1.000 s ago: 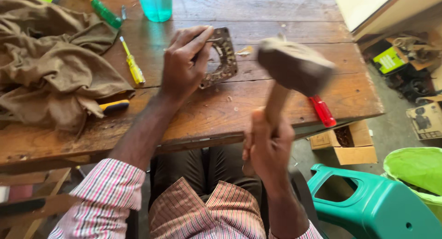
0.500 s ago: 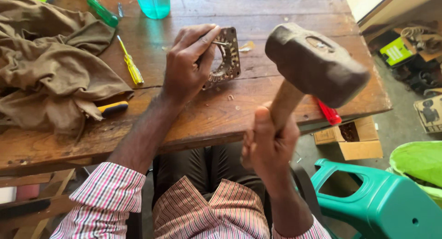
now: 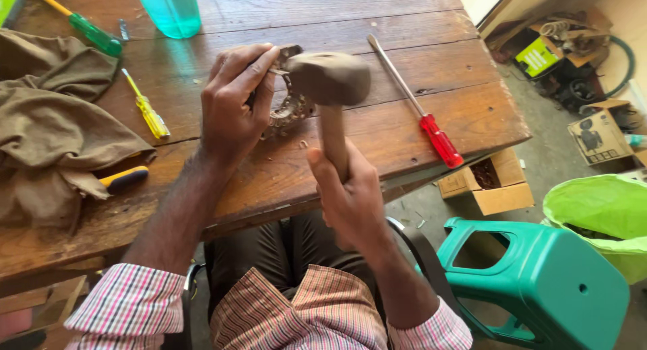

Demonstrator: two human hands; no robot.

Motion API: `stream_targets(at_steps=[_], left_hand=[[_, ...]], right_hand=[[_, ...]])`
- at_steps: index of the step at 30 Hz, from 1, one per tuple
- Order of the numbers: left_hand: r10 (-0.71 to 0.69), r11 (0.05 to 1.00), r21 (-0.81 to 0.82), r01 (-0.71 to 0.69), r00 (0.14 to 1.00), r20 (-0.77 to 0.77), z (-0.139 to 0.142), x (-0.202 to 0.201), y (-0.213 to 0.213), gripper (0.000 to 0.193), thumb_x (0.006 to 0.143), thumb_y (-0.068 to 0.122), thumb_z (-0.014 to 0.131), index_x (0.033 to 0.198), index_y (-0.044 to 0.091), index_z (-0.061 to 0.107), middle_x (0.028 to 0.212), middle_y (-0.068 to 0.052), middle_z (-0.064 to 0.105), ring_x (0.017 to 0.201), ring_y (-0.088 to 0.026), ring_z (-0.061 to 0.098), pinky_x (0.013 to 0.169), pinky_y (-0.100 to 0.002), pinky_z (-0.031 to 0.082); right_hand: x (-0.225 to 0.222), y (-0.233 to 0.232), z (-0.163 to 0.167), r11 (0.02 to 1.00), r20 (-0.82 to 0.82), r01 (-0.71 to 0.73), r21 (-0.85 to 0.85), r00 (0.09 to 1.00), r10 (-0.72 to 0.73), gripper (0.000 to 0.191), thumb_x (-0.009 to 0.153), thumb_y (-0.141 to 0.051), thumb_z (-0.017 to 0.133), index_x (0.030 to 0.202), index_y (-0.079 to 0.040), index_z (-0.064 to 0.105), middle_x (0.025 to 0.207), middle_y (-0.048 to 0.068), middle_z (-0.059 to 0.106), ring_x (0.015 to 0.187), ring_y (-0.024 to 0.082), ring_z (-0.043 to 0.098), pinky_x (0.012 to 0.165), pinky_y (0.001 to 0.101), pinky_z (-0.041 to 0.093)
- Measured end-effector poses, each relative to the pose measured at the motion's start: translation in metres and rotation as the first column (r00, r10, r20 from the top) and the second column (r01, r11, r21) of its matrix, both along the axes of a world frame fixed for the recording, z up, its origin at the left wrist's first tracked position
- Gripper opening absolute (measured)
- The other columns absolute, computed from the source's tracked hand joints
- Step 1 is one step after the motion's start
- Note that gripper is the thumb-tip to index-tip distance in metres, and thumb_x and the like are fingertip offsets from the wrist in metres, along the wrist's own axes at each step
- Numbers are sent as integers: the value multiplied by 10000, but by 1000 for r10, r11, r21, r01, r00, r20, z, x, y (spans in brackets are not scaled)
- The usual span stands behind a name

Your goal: The person disassembles an electric motor stator on a wooden workbench. They use a red-handled screwdriver and a small punch to pry at the copper windings, tap components with a mallet, pull wire coils out by hand, and rotate the stator housing to work around its sides.

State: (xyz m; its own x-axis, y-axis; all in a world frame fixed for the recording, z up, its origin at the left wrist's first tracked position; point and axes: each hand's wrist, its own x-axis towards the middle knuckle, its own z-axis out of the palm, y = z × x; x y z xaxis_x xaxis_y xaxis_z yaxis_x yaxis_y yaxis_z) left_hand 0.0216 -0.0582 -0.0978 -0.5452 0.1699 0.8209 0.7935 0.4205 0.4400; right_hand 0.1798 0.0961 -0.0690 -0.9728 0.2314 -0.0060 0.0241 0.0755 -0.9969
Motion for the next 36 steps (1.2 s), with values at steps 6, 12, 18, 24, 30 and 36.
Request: stream_targets(at_steps=[6,12,18,24,30,36], left_hand=[[22,999,33,-23,999,47,1,-1,-6,209,1060,28,715,1264,-15,727,1249,-156,713,1170,-315,661,1031,-414,542],[27,1000,11,-26,1000,-4,-5,-2,4,226,1014,87,763,1228,16,754,1232,-151,715,1163,-311,660,1018,-411,547],[39,999,10,-39,999,-7,-6,-3,-4,238,1024,72,768,1252,5,744,1250,-128,719,1169,-298,668,1026,-416,558],[-17,1000,-16,16,994,-108,-8,8,11,305,996,90,778,1283,14,712,1263,-129,703,1193,-323,661,1062,-434,561],[19,999,-39,-21,999,-29,-13,3,-4,557,1041,152,751,1525,25,506,1266,-145,722,1174,-300,671,1056,-452,575],[-107,992,61,110,993,-52,-31,-6,-1,818,1064,220,754,1647,97,194,1432,-234,585,1199,-316,710,1000,-412,621]], right_hand=[[7,4,-2,997,-64,37,-73,997,-42,256,1014,-296,620,964,-50,573,553,-30,509,401,57,480,339,243,389],[-1,2,12,998,11,-52,-36,999,53,270,1021,-307,606,953,-50,557,531,-23,497,381,58,472,324,246,380],[13,7,6,999,-112,24,-45,993,-29,304,1032,-331,625,986,-38,560,568,-20,510,414,58,486,354,241,394],[4,0,7,994,78,-101,-30,992,103,300,987,-362,631,1036,-70,587,554,-33,507,389,55,488,320,245,408],[19,0,13,995,-31,-73,-61,997,71,251,1009,-322,619,974,-81,558,570,-31,525,400,55,505,319,244,405],[19,65,14,934,-22,266,239,963,-268,196,1003,-255,677,995,-74,603,597,-33,536,440,38,477,361,232,355]])
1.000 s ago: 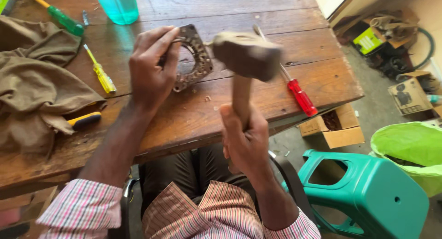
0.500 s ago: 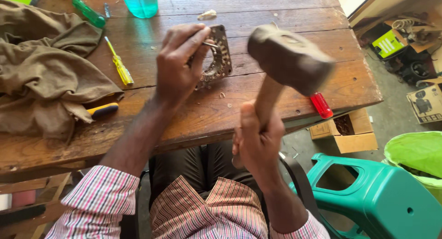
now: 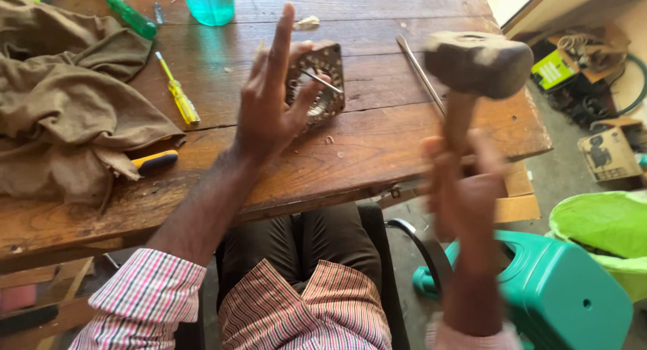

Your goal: The person disassembles an electric motor stator on a wooden workbench. They use a red-handled screwdriver and a small punch to pry at the copper windings, tap components with a mallet, pull wire coils out by hand, and rotate the stator housing to work around its sides.

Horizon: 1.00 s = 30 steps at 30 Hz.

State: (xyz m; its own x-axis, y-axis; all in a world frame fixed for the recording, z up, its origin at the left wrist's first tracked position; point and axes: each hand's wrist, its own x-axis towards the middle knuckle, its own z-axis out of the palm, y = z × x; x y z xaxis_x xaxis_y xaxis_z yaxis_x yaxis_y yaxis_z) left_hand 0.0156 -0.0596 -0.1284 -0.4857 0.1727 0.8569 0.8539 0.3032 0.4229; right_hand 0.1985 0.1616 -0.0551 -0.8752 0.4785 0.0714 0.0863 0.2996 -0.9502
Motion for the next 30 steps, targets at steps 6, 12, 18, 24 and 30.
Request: stream_targets(at_steps=[6,12,18,24,30], left_hand=[[-59,997,-49,56,996,-67,-1,9,-11,961,1108,260,777,1693,144,23,1617,-195,430,1242,-271,707,1051,-392,606],[-92,996,-13,92,990,-102,2,10,-16,1055,1049,283,813,1666,92,-22,1641,-209,366,1218,-293,711,1084,-422,610],[-105,994,-3,105,991,-83,2,12,-19,1159,993,286,854,1694,122,-54,1518,-108,473,1185,-284,718,1123,-433,591],[-216,974,-43,220,972,93,9,12,-24,1265,935,310,917,1664,134,-102,1686,-156,266,1296,-266,689,1146,-424,597],[-176,942,-276,190,982,73,32,-6,-64,1339,771,379,938,1672,166,-30,1654,-214,304,1419,-399,517,1185,-577,439]], right_hand=[[-31,106,17,573,25,64,817,989,-147,421,939,-363,870,1112,-1,740,964,183,765,822,243,746,749,377,568],[-66,144,-1,455,227,-53,889,914,-337,528,852,-471,869,1163,-52,787,995,262,739,923,411,719,869,485,554],[-59,72,-6,651,-61,-55,757,986,154,271,1049,-227,731,1286,-97,722,1132,117,772,1007,219,756,883,348,594],[-57,-55,-13,773,-208,-287,566,857,471,416,962,-66,766,1350,-27,619,1023,88,772,906,132,765,812,272,616],[-71,-79,-18,798,-306,-246,550,830,466,245,1009,0,731,1252,-32,715,962,110,764,828,140,737,755,265,587]])
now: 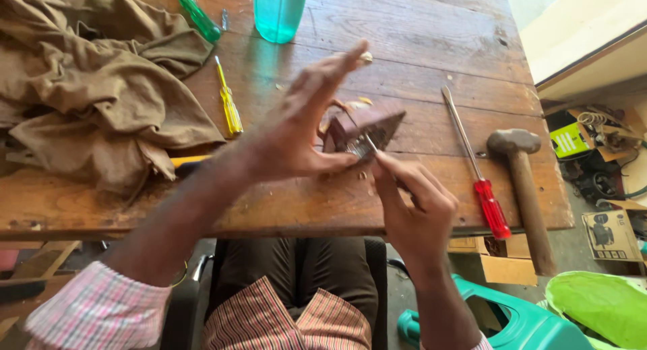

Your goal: The person disassembles an electric motor stator on a wooden workbench. They use a red-handled screwdriver and a small punch to pry at the copper windings, tap components with a mallet, pull wire coils out by hand, and rotate the stator housing to work around its sides.

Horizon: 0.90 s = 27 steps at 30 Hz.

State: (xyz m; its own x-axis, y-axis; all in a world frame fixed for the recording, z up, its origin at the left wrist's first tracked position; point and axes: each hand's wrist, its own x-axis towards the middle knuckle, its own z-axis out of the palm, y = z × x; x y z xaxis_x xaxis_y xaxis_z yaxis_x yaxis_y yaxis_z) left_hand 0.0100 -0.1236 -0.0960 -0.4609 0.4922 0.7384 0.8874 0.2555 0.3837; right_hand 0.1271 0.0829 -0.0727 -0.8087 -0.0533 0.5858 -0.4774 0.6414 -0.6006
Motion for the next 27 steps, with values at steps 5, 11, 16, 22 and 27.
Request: stream_targets(at_steps=[5,11,16,22,27], left_hand=[[-160,946,-94,310,699,698,10,-38,-27,648,919,371,757,1461,114,513,1323,-142,649,1201,-228,638,943,-421,606],[-281,952,105,288,682,675,-14,-37,-20,309,921,316,734,1106,74,784,946,-66,787,806,-148,721,681,-345,607],[-335,941,234,243,606,721,-25,-26,-12,274,928,323,727,910,54,775,809,-46,773,561,-95,690,462,-267,568],[-314,948,199,248,837,449,-33,-9,2,292,981,271,743,805,39,726,693,-49,666,525,-106,565,442,-304,441],[-293,956,134,261,870,397,-34,-8,2,279,969,243,749,790,39,685,702,-42,624,559,-125,585,481,-329,494]], right_hand=[[11,22,-19,842,334,70,-534,933,134,227,1010,-33,625,1222,18,690,835,119,746,677,145,703,582,256,578],[15,80,-30,746,510,-24,-665,716,477,178,1001,-1,635,1148,91,676,721,111,662,601,145,614,522,250,478],[22,98,-36,267,-35,-282,-921,745,666,167,1030,21,584,1120,121,684,720,159,717,603,181,645,603,312,553],[-16,46,-14,911,64,53,-408,998,-29,240,1054,-19,557,1223,128,644,1129,250,714,982,253,712,936,318,568],[-77,1,22,980,60,-63,-189,995,75,266,1043,-44,601,1277,83,598,1253,188,693,1214,253,713,1123,347,580]])
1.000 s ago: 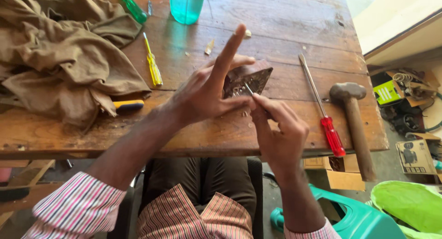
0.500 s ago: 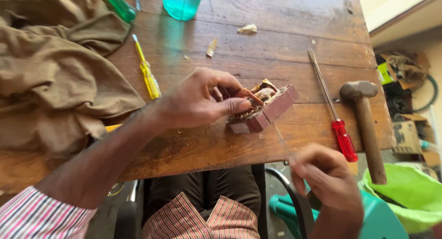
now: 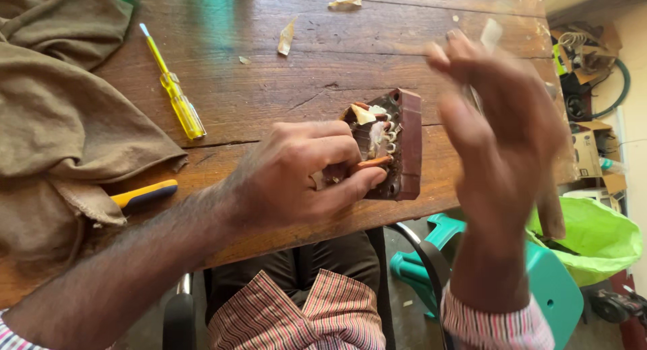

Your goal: The person disassembles an electric motor stator on a wooden workbench. They use a red-handled screwdriver and a small punch to pry at the copper windings, tap components with a mallet, pull wire coils out by hand, and rotate the stator housing to work around its sides.

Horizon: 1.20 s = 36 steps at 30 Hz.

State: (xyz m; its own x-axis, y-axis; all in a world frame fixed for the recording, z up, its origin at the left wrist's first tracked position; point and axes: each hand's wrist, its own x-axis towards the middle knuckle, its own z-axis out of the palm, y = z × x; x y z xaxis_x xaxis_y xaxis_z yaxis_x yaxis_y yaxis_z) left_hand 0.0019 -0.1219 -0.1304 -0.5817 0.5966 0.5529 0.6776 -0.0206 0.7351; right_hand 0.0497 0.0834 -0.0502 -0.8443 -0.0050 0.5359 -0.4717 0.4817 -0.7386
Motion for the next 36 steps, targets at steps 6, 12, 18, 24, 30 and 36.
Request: stream_targets(at_steps=[6,12,18,24,30,36], left_hand=[[98,995,-8,-99,987,-131,10,2,-6,273,929,206,767,771,20,643,859,-112,644,838,-247,628,715,-410,545],[83,996,31,-84,996,22,8,8,-12,246,1000,194,724,868,-3,662,1035,-151,687,871,-264,693,746,-399,579],[-36,999,29,32,990,134,-3,-1,-12,255,1005,192,717,850,-5,674,1004,-130,707,779,-200,710,653,-343,576],[-64,996,75,54,987,147,0,0,-14,249,1029,179,724,841,20,685,1034,-105,733,856,-153,735,709,-289,619],[68,992,82,-91,966,251,4,2,-15,206,1016,219,758,992,27,689,924,-52,736,787,-119,748,688,-251,637],[-13,1000,-9,15,991,137,28,-1,-26,358,918,282,816,1128,24,684,963,-69,754,861,-121,719,722,-287,581]], right_hand=[[-50,-41,9,951,151,-117,285,986,76,340,987,-10,624,1309,74,556,1297,206,672,1280,274,642,1105,351,504],[-62,-35,-1,983,498,-184,6,853,157,380,924,46,576,1304,43,551,1339,155,662,1317,225,631,1087,309,537],[-67,-21,-15,957,454,-282,-71,845,283,427,885,118,448,1300,72,537,1335,196,647,1346,251,625,1146,351,551],[-64,-18,-15,961,453,-251,-114,848,275,381,901,84,463,1269,70,560,1298,183,671,1307,257,652,1112,349,571],[-65,-12,-29,974,262,-102,203,964,46,238,994,-7,604,1211,-11,702,1075,137,774,926,202,753,794,293,634],[-89,5,-49,606,-59,28,795,998,31,153,1056,-72,617,1096,24,729,955,159,751,667,179,648,493,363,498]])
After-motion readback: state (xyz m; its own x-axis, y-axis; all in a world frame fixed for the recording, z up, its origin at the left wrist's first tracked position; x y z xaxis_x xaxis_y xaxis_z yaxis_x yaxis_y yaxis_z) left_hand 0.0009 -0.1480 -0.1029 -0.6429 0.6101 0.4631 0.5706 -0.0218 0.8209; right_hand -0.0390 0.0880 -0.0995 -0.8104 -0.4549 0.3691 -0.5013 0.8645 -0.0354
